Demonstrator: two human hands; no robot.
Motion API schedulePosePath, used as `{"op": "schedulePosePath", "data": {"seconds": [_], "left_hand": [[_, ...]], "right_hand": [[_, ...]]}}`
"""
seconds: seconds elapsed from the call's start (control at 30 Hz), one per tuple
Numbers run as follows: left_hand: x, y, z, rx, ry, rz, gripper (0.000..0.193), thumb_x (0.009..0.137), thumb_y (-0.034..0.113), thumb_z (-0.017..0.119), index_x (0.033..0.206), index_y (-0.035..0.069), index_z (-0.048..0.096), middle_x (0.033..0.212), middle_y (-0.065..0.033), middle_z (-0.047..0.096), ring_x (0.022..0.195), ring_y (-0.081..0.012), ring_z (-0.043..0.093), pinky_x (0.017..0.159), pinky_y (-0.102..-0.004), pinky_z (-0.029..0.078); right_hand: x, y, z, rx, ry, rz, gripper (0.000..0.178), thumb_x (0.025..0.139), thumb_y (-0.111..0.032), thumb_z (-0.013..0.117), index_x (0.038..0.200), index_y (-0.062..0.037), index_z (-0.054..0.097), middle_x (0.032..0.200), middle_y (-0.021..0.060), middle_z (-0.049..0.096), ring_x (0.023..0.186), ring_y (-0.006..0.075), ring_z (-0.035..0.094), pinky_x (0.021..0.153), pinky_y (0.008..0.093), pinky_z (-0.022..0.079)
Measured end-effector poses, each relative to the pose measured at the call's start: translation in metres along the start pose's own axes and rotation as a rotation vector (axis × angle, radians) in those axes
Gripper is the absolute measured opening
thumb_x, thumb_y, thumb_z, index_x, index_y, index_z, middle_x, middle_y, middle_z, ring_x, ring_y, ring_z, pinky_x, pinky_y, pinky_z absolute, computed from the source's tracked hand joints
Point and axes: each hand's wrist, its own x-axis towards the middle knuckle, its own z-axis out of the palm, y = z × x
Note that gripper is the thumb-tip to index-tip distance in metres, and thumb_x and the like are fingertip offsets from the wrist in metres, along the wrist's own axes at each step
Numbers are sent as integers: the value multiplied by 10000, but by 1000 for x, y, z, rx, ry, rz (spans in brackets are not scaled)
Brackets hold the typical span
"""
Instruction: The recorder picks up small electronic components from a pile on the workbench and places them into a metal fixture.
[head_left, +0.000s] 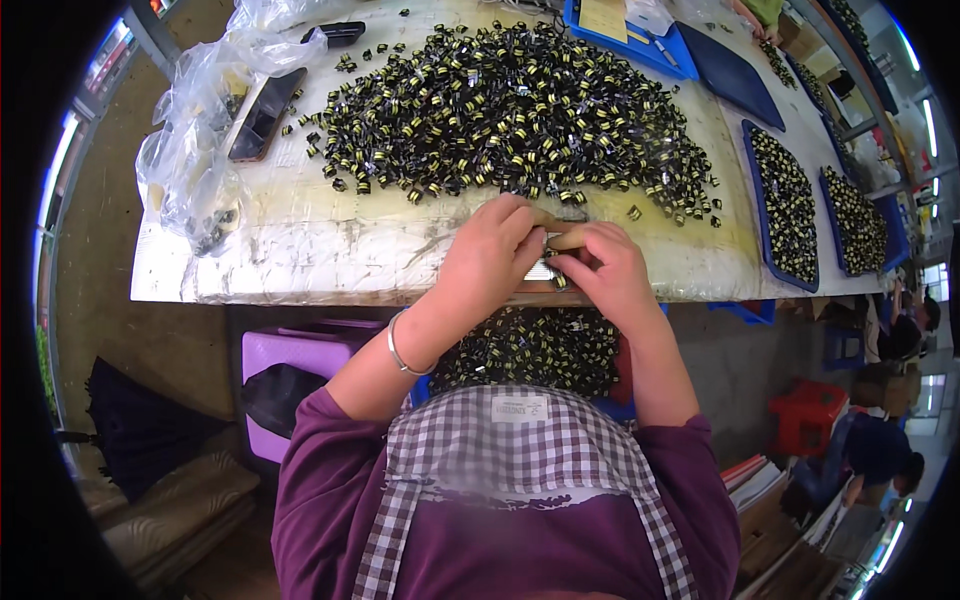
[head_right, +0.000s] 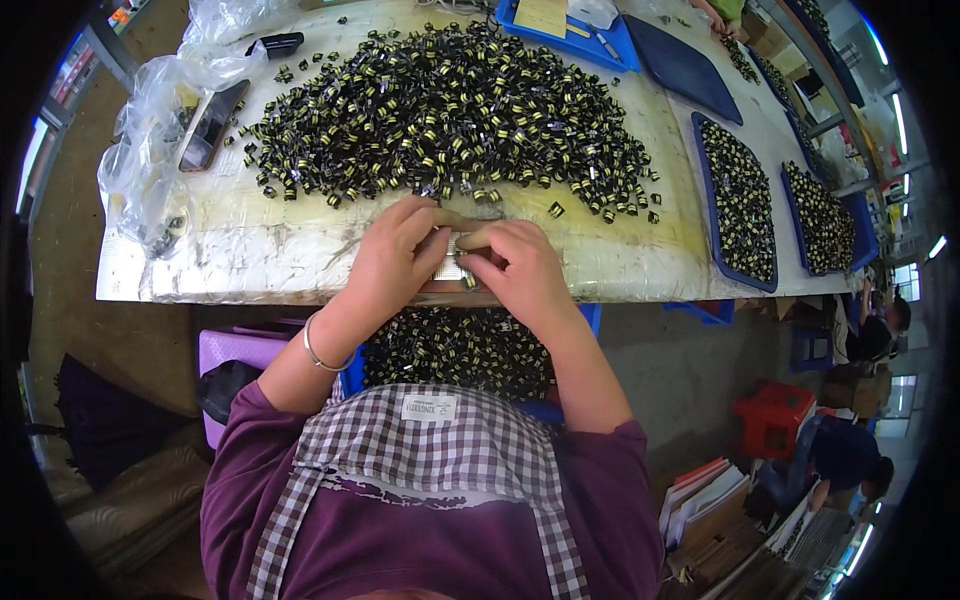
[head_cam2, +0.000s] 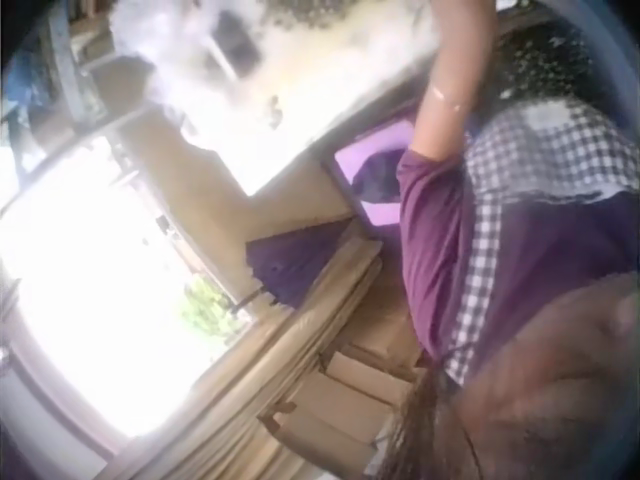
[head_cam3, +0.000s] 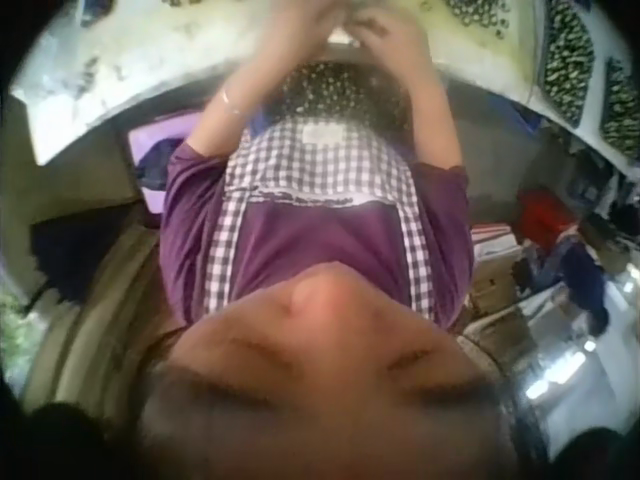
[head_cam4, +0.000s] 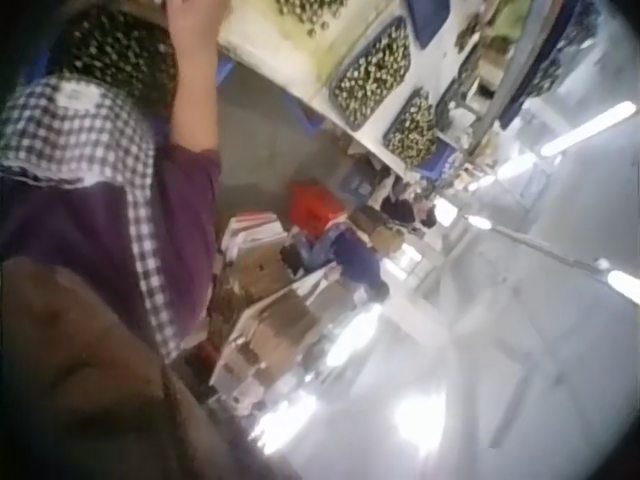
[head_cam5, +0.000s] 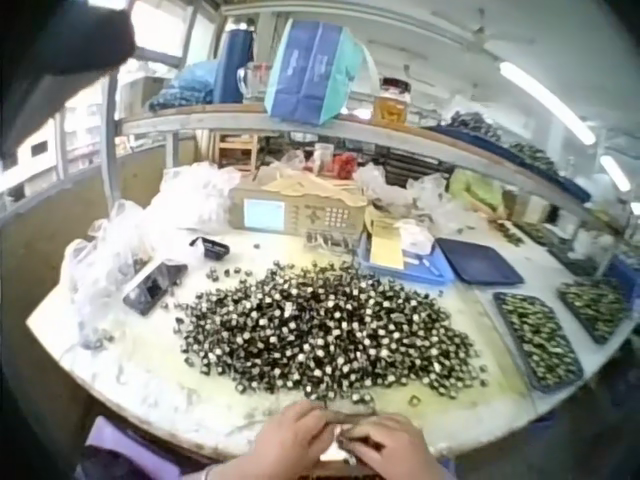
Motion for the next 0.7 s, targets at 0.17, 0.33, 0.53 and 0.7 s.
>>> {"op": "schedulePosePath", "data": {"seconds": [0.17, 0.33, 0.53, 0.7], "left_hand": [[-7, -4, -3, 82, -18, 110, 206, 842, 70, 643, 1045, 49, 675, 934, -119, 632, 874, -313, 602, 784, -396, 500], [-11, -1, -6, 60, -18, 108, 211, 834, 80, 662, 1040, 42, 680, 977, -125, 648, 893, -318, 610, 790, -401, 504], [-14, 4, 4, -64, 15, 89, 180, 808, 63, 691, 987, 44, 695, 952, -111, 668, 887, -308, 625, 779, -402, 514], [-15, 8, 14, 54, 24, 156, 166, 786, 42, 700, 952, 45, 689, 919, -106, 663, 894, -295, 627, 791, -400, 514]], "right_hand": [[5, 2, -3, -74, -80, -82, 142, 734, -51, 767, 850, -50, 686, 796, 33, 628, 635, 166, 531, 621, 295, 444], [-1, -1, 2, -1, -47, 34, 126, 755, -49, 761, 860, -49, 690, 792, 25, 629, 649, 149, 541, 615, 276, 450], [-4, 5, 2, 103, 88, 239, 130, 788, -89, 751, 894, -56, 684, 827, 48, 633, 667, 152, 553, 621, 293, 466], [19, 24, 11, -282, 315, 73, 207, 789, -158, 756, 927, -60, 636, 794, 55, 602, 635, 197, 564, 612, 334, 466]]}}
